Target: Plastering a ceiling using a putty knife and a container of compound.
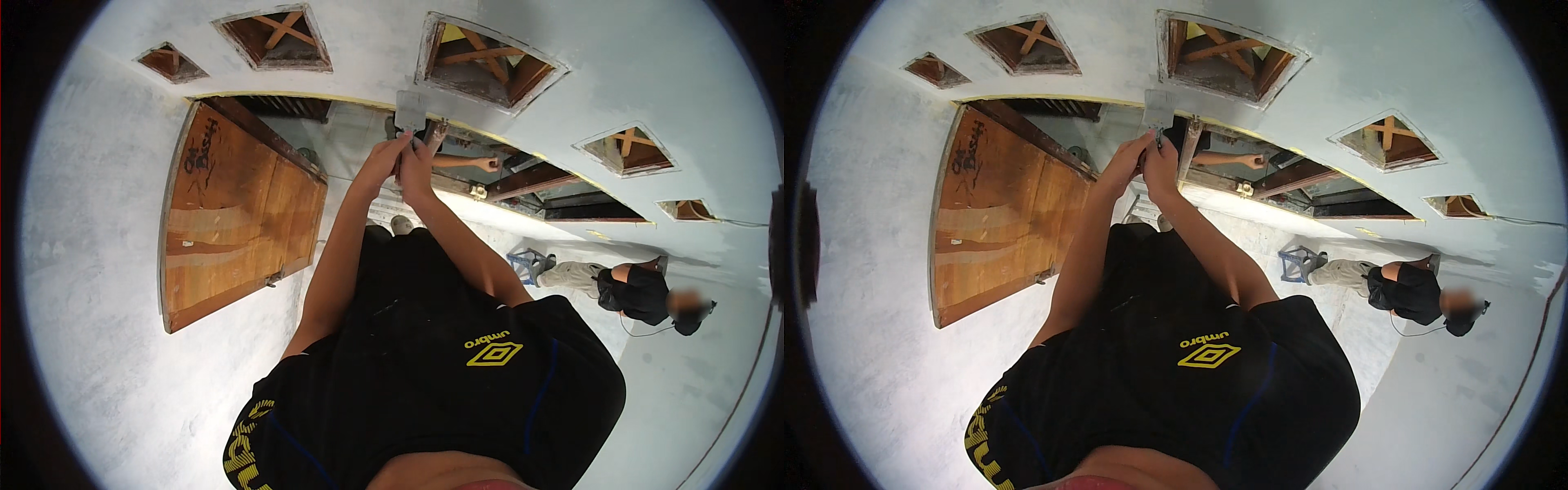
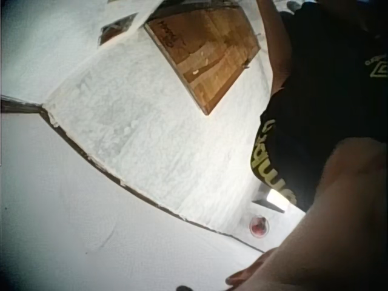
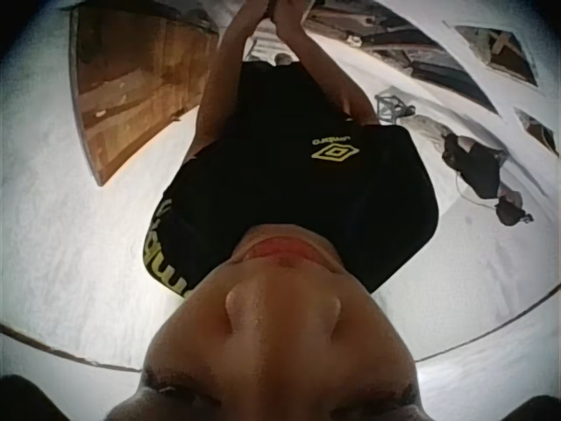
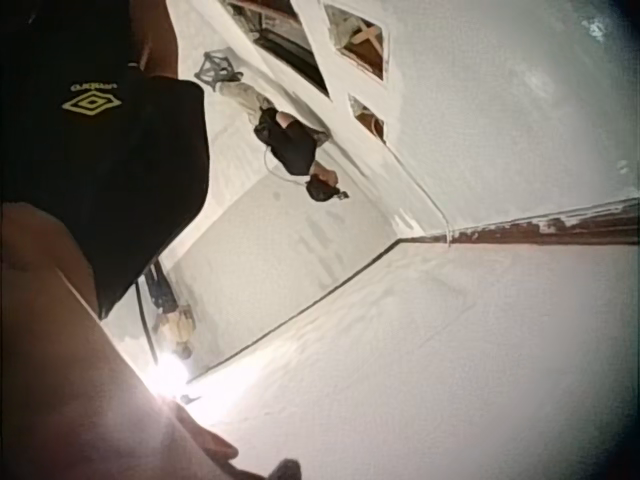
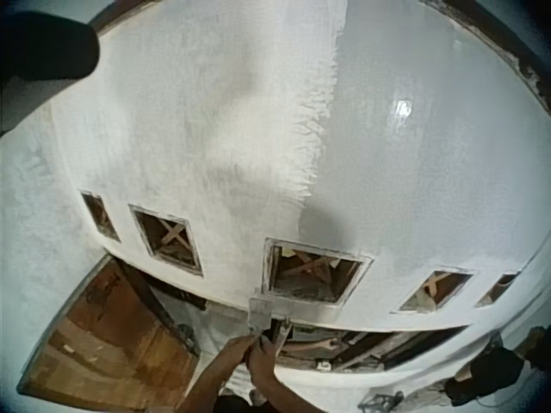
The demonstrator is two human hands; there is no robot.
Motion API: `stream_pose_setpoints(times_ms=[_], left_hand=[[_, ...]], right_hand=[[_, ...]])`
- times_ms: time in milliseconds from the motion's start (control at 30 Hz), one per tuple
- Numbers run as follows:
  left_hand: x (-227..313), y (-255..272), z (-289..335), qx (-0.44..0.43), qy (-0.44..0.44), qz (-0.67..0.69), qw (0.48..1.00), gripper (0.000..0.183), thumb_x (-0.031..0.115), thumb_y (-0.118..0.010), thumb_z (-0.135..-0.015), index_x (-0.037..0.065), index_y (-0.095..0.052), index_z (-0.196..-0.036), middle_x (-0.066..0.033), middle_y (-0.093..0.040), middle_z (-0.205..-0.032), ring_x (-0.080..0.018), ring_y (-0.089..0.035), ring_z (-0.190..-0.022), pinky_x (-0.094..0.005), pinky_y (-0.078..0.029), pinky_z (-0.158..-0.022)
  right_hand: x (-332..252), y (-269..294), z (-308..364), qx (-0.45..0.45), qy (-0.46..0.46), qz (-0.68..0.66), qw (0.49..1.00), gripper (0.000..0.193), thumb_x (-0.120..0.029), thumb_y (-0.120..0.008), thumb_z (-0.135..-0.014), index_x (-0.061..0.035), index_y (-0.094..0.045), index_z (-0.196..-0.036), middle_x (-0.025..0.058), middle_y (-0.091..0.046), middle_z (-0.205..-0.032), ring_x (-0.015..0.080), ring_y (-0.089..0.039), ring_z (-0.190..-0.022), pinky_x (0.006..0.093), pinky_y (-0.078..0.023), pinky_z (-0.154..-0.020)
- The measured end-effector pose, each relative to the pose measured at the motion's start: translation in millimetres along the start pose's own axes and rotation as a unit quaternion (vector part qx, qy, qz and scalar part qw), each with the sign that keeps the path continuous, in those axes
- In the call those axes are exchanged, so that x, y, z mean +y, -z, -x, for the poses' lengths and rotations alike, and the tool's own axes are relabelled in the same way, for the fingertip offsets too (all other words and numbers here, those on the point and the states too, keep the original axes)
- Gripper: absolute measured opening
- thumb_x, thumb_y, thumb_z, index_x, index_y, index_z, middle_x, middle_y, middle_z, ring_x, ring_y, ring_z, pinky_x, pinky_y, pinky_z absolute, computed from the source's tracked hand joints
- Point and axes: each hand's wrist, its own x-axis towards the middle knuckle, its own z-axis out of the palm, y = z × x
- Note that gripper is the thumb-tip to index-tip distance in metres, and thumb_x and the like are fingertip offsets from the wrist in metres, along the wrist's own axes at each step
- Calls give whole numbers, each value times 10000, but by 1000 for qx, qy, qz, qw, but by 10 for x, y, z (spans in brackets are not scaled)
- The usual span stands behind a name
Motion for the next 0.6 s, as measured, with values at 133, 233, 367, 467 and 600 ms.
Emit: stream_pose_setpoints(times_ms=[133, 233, 367, 467, 600], left_hand=[[-117, 11, -93, 28, 22, 23, 999, 438, 496, -583, -978, 96, -620, -804, 13, -533, -665, -99, -491, -582, -275, -416, -566], [-143, 15, -91, 38, 26, 46, 998, 457, 504, -606, -961, 91, -623, -765, 9, -541, -641, -100, -489, -552, -269, -403, -541], [-190, 34, -116, 49, 39, 57, 996, 455, 524, -618, -946, 108, -625, -763, 15, -552, -662, -100, -502, -581, -270, -413, -564], [-269, 83, -157, 45, 43, 59, 996, 443, 532, -624, -939, 122, -626, -771, 19, -547, -661, -97, -500, -588, -268, -411, -565], [-244, 68, -104, 44, 46, 64, 996, 434, 527, -624, -941, 126, -624, -774, 23, -537, -654, -93, -490, -584, -264, -403, -567]], right_hand=[[58, 55, -62, -2, -65, 20, 998, 252, -233, -535, -1012, -64, -553, -826, -2, -492, -641, 85, -430, -508, 280, -314, -423], [77, 67, -79, 1, -83, 12, 997, 255, -238, -538, -1005, -65, -554, -818, 0, -486, -620, 92, -418, -466, 277, -281, -385], [92, 79, -122, -11, -96, 10, 995, 242, -219, -538, -998, -62, -559, -815, 5, -495, -629, 95, -429, -477, 279, -290, -393], [88, 20, -107, 2, -92, 5, 996, 235, -186, -491, -996, -68, -510, -793, 30, -443, -560, 131, -367, -387, 310, -234, -341], [85, 27, -88, 7, -104, 14, 994, 225, -192, -481, -986, -71, -507, -799, 42, -456, -598, 137, -390, -419, 309, -242, -350]])
